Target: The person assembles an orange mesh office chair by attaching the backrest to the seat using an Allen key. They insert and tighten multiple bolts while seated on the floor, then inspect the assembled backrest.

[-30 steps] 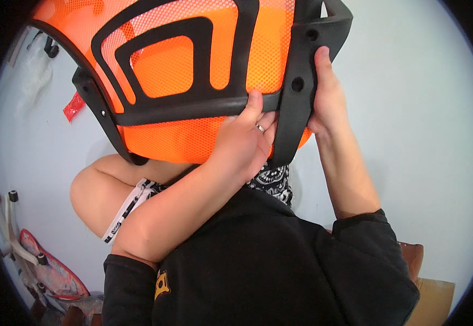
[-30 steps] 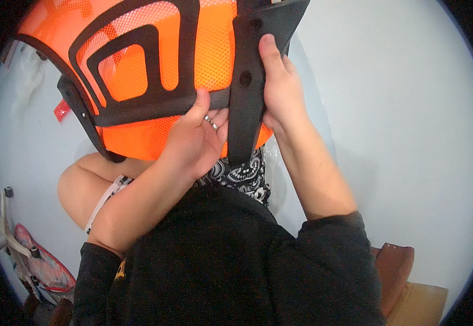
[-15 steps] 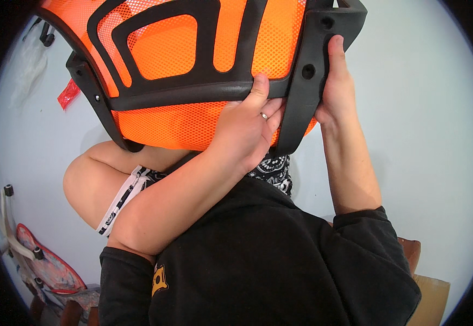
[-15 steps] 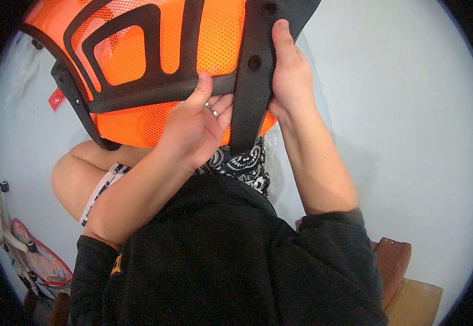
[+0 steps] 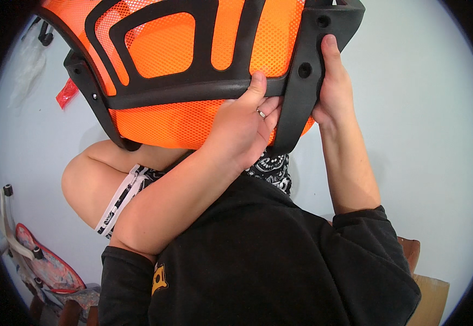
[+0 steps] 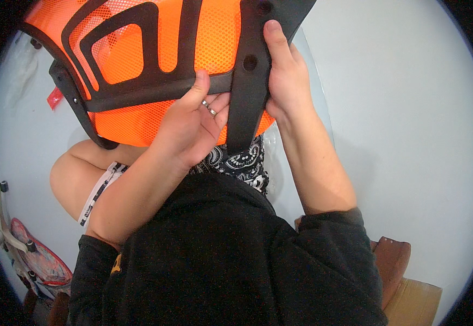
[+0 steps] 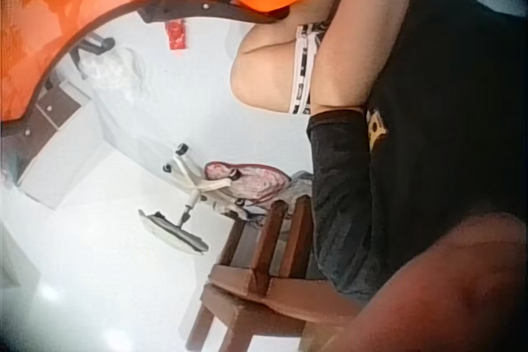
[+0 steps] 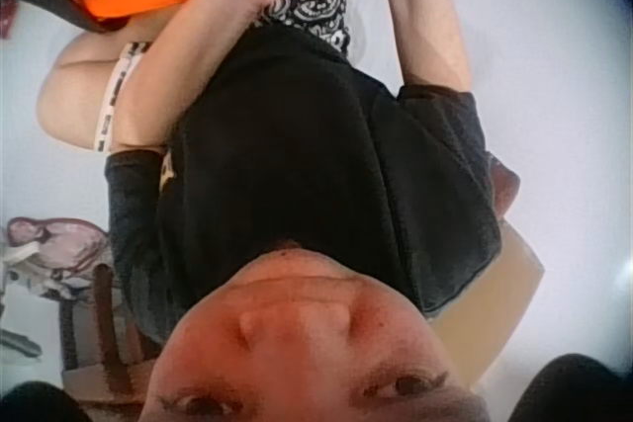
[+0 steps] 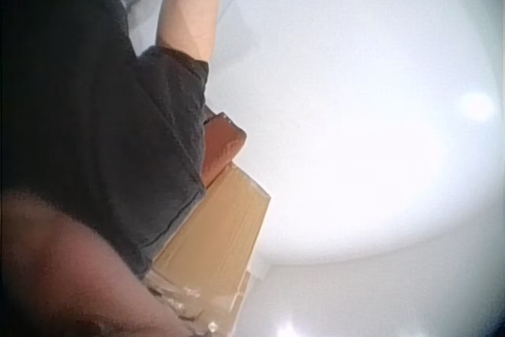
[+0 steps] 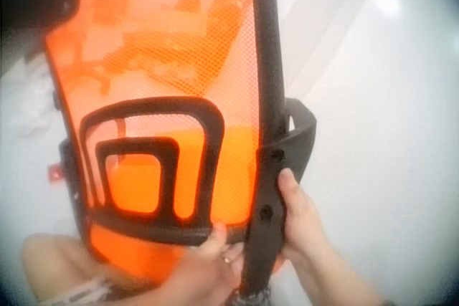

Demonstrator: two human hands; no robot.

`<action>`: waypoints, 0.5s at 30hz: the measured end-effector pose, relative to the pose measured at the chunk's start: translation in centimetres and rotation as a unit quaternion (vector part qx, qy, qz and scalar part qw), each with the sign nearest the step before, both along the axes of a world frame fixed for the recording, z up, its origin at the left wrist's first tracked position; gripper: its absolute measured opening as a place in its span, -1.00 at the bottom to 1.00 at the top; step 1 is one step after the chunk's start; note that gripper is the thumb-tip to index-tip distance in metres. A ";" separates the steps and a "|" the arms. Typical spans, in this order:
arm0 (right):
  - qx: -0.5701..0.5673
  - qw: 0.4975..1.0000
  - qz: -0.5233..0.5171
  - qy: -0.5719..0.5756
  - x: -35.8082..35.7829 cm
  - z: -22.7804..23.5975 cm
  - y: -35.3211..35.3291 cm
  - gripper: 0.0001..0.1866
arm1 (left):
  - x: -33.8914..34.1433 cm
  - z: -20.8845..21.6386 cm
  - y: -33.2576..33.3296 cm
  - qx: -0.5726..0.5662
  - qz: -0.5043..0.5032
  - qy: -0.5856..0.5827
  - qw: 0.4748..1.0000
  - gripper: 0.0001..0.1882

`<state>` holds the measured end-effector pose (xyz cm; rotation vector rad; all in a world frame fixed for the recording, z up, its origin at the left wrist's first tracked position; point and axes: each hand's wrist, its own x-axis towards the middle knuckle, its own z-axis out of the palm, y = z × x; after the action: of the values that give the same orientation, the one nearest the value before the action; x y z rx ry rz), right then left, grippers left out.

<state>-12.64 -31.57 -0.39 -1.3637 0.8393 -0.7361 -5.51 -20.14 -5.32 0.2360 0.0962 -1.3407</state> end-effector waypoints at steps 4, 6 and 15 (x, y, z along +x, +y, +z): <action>0.005 1.000 -0.010 -0.008 -0.1 0.0 0.3 -0.41 | -0.2 0.3 0.1 0.016 0.001 0.008 1.000 -0.65; 0.003 1.000 -0.018 -0.009 -0.2 0.0 0.4 -0.42 | -0.4 0.2 0.1 0.007 0.006 0.003 1.000 -0.65; 0.021 0.999 -0.013 -0.042 0.9 0.5 0.7 -0.47 | 0.5 0.6 0.7 0.023 -0.011 -0.023 0.999 -0.65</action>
<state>-11.76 -30.82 0.11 -1.2771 0.8020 -0.7862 -4.99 -19.40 -4.68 0.3068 0.0866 -1.3548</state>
